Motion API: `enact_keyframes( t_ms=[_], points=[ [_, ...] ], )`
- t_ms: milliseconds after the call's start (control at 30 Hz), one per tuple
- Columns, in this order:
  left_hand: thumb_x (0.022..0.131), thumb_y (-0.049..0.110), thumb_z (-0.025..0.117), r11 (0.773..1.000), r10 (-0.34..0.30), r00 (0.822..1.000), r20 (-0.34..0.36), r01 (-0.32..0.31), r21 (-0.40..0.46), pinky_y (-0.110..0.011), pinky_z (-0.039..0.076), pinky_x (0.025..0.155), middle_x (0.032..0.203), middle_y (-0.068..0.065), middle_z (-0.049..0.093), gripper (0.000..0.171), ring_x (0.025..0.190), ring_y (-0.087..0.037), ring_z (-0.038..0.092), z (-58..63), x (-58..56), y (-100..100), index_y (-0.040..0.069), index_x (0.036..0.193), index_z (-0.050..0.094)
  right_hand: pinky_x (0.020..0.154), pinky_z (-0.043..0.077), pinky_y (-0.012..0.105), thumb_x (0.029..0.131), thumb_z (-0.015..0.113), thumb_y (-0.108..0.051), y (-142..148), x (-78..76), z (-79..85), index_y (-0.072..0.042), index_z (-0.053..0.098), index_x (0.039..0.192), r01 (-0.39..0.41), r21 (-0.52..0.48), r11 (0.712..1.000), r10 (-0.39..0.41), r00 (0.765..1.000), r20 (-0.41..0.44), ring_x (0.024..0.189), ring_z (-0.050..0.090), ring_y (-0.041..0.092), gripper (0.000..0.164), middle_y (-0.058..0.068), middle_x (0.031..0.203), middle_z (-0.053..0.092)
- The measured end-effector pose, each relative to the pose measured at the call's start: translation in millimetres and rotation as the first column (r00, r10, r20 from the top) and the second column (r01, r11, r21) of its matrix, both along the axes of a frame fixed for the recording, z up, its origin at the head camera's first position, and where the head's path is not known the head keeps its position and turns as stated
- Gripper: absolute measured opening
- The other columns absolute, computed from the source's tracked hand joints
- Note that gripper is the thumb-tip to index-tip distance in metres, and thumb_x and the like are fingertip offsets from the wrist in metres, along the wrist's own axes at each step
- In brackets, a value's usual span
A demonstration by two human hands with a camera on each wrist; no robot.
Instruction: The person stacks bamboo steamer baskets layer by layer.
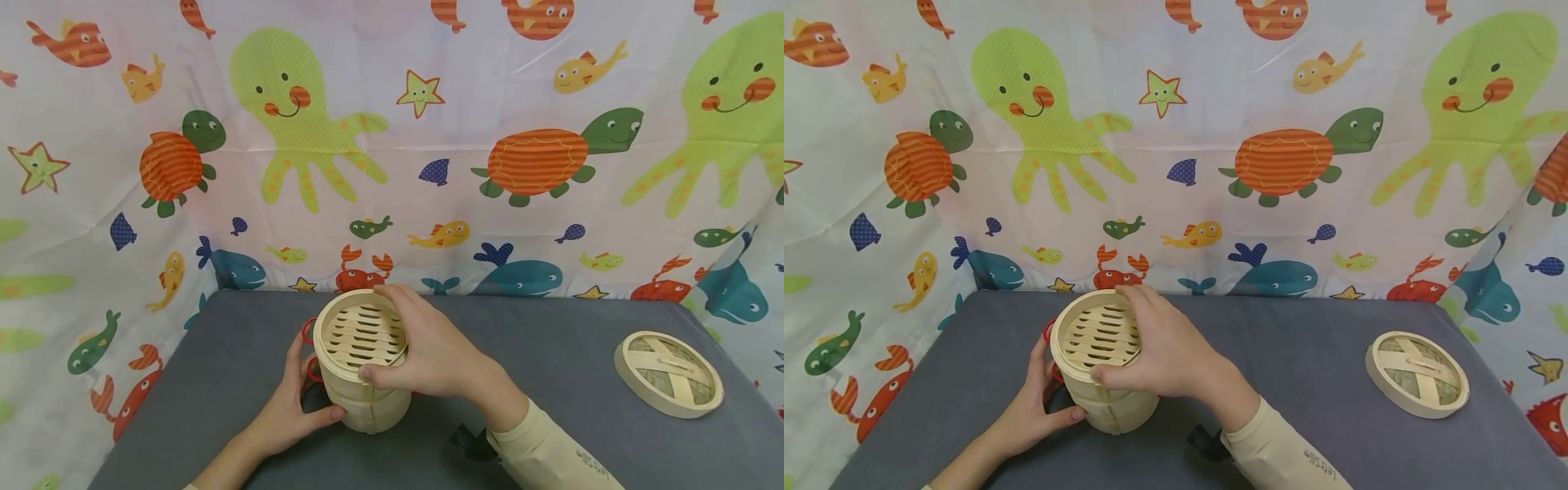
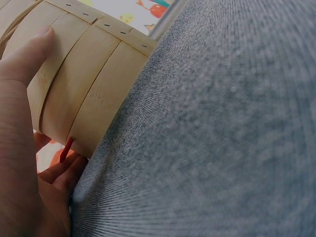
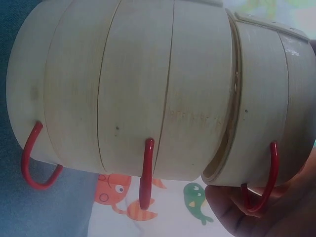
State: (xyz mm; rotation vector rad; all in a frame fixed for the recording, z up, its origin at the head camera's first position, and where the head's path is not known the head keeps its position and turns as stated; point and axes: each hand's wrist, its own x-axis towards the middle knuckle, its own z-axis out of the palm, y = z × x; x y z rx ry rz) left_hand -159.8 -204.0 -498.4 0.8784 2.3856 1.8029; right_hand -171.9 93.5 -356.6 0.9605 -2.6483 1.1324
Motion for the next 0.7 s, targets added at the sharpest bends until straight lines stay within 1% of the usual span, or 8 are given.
enact_keyframes(
  t_ms=[200, 433, 533, 700],
  points=[
    [0.089, 0.003, 0.09, 1.0, -0.014, 1.0, -0.021, 0.014, 0.01, -0.026, 0.042, 0.113, 0.155, -0.008, 0.058, 0.139, 0.132, -0.019, 0.063, -0.1, -1.7, 0.2, 0.031, 0.174, -0.016, 0.106, 0.052, 0.051, 0.08, 0.087, -0.056, -0.5, -0.5, -0.7, -0.012, 0.044, 0.163, -0.008, 0.002, 1.0, 0.008, 1.0, -0.003, 0.129, 0.056, 0.015, 0.104, -0.003, 0.154, 0.051],
    [0.089, 0.003, 0.091, 1.0, -0.018, 1.0, -0.013, 0.018, 0.018, -0.024, 0.041, 0.113, 0.158, -0.01, 0.056, 0.14, 0.133, -0.018, 0.062, 1.1, -1.3, 0.6, 0.031, 0.174, -0.017, 0.108, 0.051, 0.053, 0.08, 0.086, -0.059, -2.5, 0.2, -2.2, -0.011, 0.043, 0.164, -0.006, 0.015, 1.0, 0.006, 1.0, 0.009, 0.131, 0.056, 0.017, 0.105, 0.0, 0.157, 0.05],
    [0.088, 0.002, 0.092, 1.0, -0.019, 1.0, -0.02, 0.02, 0.023, -0.024, 0.042, 0.113, 0.158, -0.011, 0.056, 0.14, 0.131, -0.019, 0.063, 1.8, -1.3, 0.4, 0.03, 0.174, -0.016, 0.108, 0.051, 0.053, 0.08, 0.085, -0.06, -4.1, 0.4, -3.3, -0.011, 0.042, 0.164, -0.001, 0.026, 1.0, 0.0, 1.0, 0.017, 0.133, 0.055, 0.017, 0.106, 0.0, 0.158, 0.049],
    [0.087, 0.001, 0.093, 1.0, -0.016, 1.0, -0.018, 0.016, 0.026, -0.025, 0.043, 0.112, 0.157, -0.01, 0.056, 0.141, 0.127, -0.02, 0.065, 1.2, -2.0, 1.3, 0.031, 0.174, -0.014, 0.107, 0.051, 0.052, 0.081, 0.085, -0.061, -3.9, 0.4, -5.0, -0.012, 0.042, 0.165, 0.001, 0.034, 0.999, -0.002, 1.0, 0.027, 0.131, 0.056, 0.017, 0.105, -0.002, 0.157, 0.049]
  ],
)
